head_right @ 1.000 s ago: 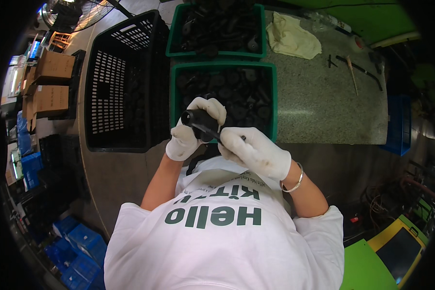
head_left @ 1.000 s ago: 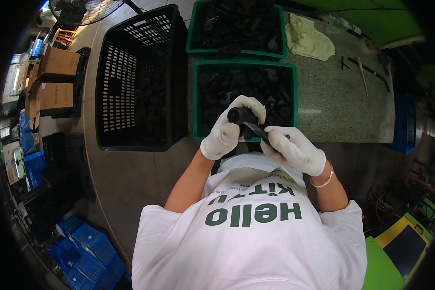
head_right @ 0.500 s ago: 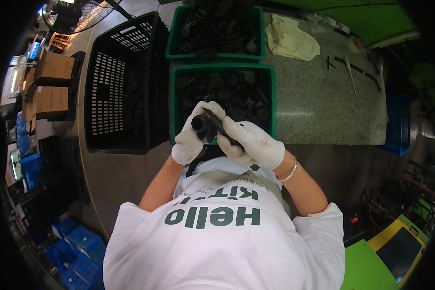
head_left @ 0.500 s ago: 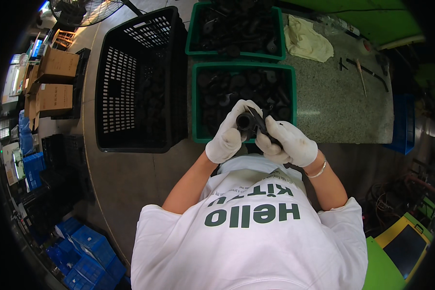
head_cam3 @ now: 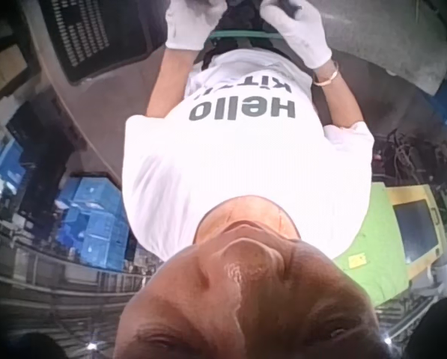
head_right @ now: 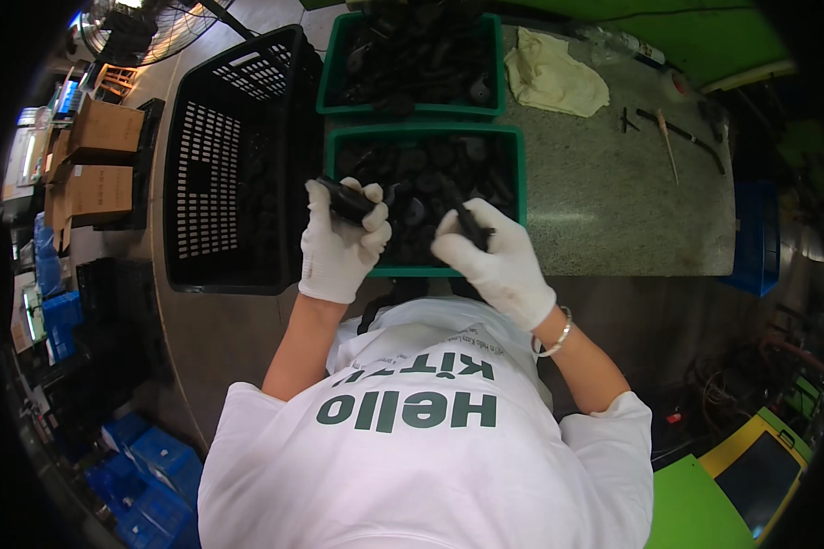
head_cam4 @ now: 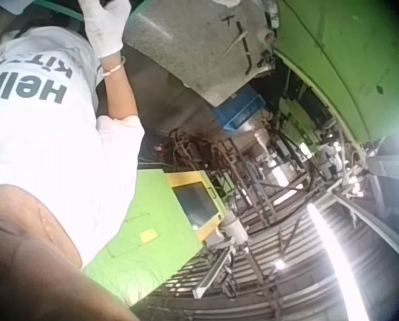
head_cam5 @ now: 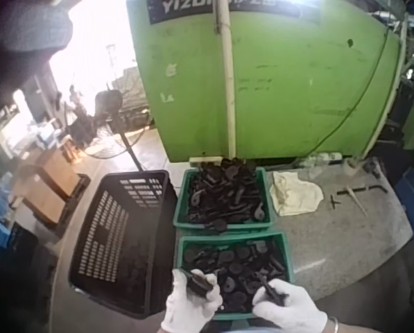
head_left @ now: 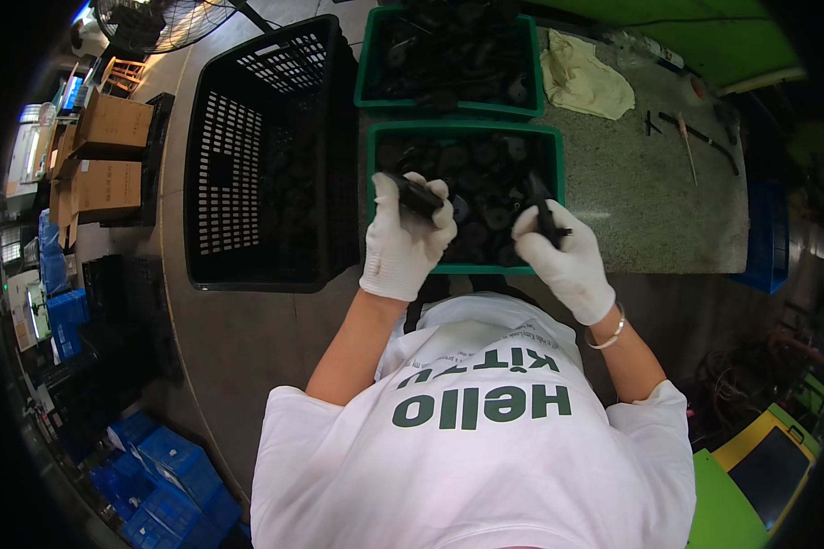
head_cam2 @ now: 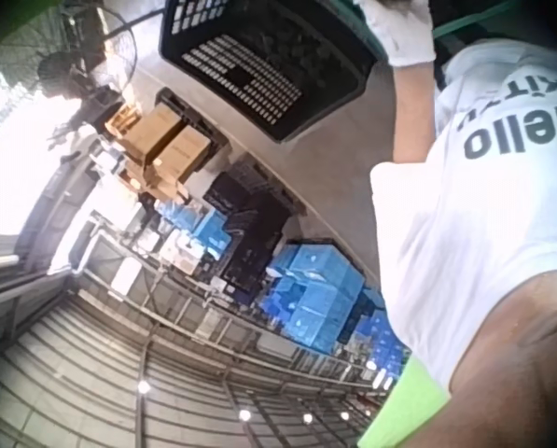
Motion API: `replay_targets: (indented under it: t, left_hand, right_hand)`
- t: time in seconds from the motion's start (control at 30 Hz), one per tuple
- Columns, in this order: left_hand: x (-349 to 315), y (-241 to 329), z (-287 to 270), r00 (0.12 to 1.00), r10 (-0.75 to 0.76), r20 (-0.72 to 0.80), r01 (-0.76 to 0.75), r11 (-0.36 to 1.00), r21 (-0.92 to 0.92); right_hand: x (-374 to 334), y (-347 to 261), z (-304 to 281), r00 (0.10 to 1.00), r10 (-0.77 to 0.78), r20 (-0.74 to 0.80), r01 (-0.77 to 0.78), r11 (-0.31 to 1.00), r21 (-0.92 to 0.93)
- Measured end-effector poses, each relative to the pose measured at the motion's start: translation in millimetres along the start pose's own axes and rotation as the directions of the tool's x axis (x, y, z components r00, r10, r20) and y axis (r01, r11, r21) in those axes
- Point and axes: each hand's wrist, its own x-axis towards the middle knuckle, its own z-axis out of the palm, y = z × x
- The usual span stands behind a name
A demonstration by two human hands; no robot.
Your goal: Inspecting small black rubber or plastic components for defects in a manufacturing facility.
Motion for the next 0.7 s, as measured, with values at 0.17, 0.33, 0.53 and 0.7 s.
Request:
replay_targets:
  t: [0.17, 0.33, 0.53, 0.7]
  left_hand:
    - [-9, -25, 21, 0.997, -0.06, -0.046, 0.06, 0.998, -0.007]
    - [-17, -30, 11, 0.994, 0.102, 0.037, -0.109, 0.938, 0.329]
    - [-30, 5, 13, 0.954, 0.09, 0.285, -0.267, 0.684, 0.679]
    - [-35, 5, 10, 0.966, 0.055, 0.252, -0.223, 0.669, 0.709]
  right_hand:
    - [15, 3, 24, 0.989, -0.133, -0.059, 0.122, 0.979, -0.161]
    - [23, 6, 16, 0.969, -0.244, -0.026, 0.223, 0.92, -0.323]
    - [26, 1, 3, 0.989, 0.037, 0.14, -0.013, 0.986, -0.167]
    - [11, -10, 2, 0.958, -0.281, -0.067, 0.238, 0.901, -0.364]
